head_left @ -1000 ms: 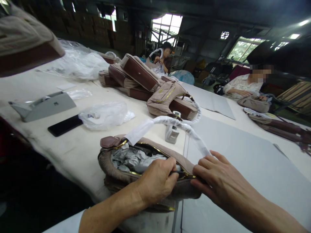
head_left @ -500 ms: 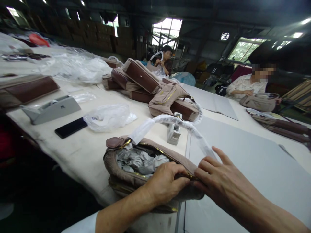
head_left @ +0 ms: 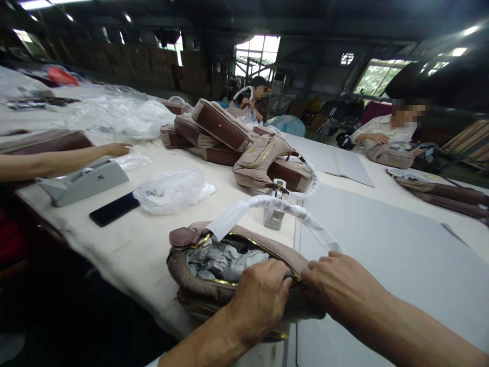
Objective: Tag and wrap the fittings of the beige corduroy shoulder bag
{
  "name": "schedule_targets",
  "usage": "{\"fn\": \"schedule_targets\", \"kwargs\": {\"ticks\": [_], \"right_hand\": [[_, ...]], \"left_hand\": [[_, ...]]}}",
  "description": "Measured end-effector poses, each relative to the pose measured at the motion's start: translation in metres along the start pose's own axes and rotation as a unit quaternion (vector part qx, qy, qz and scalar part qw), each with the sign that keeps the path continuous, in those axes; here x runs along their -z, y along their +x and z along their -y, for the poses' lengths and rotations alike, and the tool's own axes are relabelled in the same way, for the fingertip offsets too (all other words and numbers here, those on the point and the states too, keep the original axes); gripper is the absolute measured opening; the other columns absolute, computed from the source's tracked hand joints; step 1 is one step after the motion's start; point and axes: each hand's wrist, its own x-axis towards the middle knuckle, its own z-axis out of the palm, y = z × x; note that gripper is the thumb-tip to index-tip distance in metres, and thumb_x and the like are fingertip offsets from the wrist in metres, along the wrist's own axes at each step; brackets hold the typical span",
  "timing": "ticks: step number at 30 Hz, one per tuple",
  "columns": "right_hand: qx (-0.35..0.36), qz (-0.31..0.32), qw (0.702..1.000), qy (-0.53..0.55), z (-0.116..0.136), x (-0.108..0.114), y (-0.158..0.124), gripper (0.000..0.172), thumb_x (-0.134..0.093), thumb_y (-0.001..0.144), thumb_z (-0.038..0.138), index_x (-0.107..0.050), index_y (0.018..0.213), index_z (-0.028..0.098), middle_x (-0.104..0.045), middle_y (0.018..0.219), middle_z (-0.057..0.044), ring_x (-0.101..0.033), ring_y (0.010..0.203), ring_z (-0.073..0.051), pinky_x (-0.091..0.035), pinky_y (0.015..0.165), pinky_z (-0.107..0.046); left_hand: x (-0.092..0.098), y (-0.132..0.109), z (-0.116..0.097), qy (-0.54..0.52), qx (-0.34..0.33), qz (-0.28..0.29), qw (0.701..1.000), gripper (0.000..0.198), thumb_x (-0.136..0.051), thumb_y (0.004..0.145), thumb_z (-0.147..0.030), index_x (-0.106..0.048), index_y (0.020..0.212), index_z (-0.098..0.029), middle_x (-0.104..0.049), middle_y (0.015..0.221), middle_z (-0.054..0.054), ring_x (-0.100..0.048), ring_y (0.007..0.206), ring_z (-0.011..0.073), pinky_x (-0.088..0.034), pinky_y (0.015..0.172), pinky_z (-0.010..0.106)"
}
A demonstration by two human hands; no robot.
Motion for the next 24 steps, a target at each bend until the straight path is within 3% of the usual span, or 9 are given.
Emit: {"fn": "schedule_targets", "kwargs": {"ticks": [5, 9, 12, 17, 22, 24], "right_hand": [[-0.011, 0.015, 1.000, 0.015, 0.002, 0.018, 0.008, 0.013, -0.062, 0.081, 0.022, -0.071, 0.073, 0.016, -0.070, 0.071, -0.012, -0.068, 0.069, -0.028, -0.045, 0.055, -0.031], [-0.004, -0.004, 0.999, 0.033, 0.005, 0.023, 0.015, 0.013, -0.061, 0.080, 0.022, -0.072, 0.076, 0.016, -0.070, 0.071, -0.012, -0.068, 0.069, -0.023, -0.043, 0.056, -0.025], [0.003, -0.017, 0.998, 0.054, 0.004, 0.018, 0.016, 0.012, -0.061, 0.081, 0.023, -0.071, 0.079, 0.017, -0.071, 0.075, -0.011, -0.068, 0.072, -0.023, -0.043, 0.058, -0.026], [0.021, -0.021, 0.996, 0.084, 0.001, 0.008, 0.011, 0.012, -0.058, 0.084, 0.021, -0.070, 0.083, 0.019, -0.071, 0.081, -0.007, -0.067, 0.078, -0.025, -0.045, 0.067, -0.032], [-0.012, -0.062, 0.998, 0.024, 0.015, 0.013, 0.005, 0.017, -0.052, 0.086, 0.012, -0.068, 0.092, 0.016, -0.069, 0.086, -0.010, -0.065, 0.084, -0.028, -0.043, 0.085, -0.044], [-0.033, -0.068, 0.997, -0.009, 0.022, 0.013, 0.005, 0.020, -0.051, 0.084, 0.007, -0.069, 0.089, 0.013, -0.068, 0.083, -0.011, -0.065, 0.083, -0.028, -0.044, 0.083, -0.044]], "left_hand": [[0.011, -0.002, 0.006, 0.060, -0.008, -0.023, 0.998, 0.015, -0.045, 0.086, -0.019, -0.056, 0.077, -0.016, -0.062, 0.078, 0.004, -0.055, 0.076, 0.0186, -0.037, 0.074, 0.032], [0.015, 0.000, 0.008, 0.029, 0.061, -0.043, 0.997, 0.013, -0.048, 0.082, -0.018, -0.054, 0.071, -0.017, -0.060, 0.071, 0.002, -0.054, 0.072, 0.0169, -0.037, 0.069, 0.029], [0.018, 0.005, 0.009, -0.019, 0.054, -0.014, 0.998, 0.012, -0.050, 0.080, -0.018, -0.060, 0.074, -0.018, -0.063, 0.074, 0.000, -0.055, 0.073, 0.0156, -0.038, 0.070, 0.027], [0.020, 0.011, 0.014, -0.114, 0.075, 0.058, 0.989, 0.011, -0.059, 0.076, -0.024, -0.068, 0.077, -0.018, -0.065, 0.078, 0.000, -0.057, 0.076, 0.0159, -0.040, 0.071, 0.025], [0.017, 0.011, 0.001, -0.110, 0.064, 0.032, 0.991, 0.010, -0.053, 0.079, -0.017, -0.059, 0.071, -0.017, -0.059, 0.077, 0.000, -0.053, 0.078, 0.0147, -0.038, 0.071, 0.025], [0.013, 0.010, -0.005, -0.123, 0.059, 0.032, 0.990, 0.013, -0.049, 0.081, -0.013, -0.052, 0.069, -0.017, -0.057, 0.071, -0.001, -0.051, 0.070, 0.0130, -0.036, 0.066, 0.023]]}}
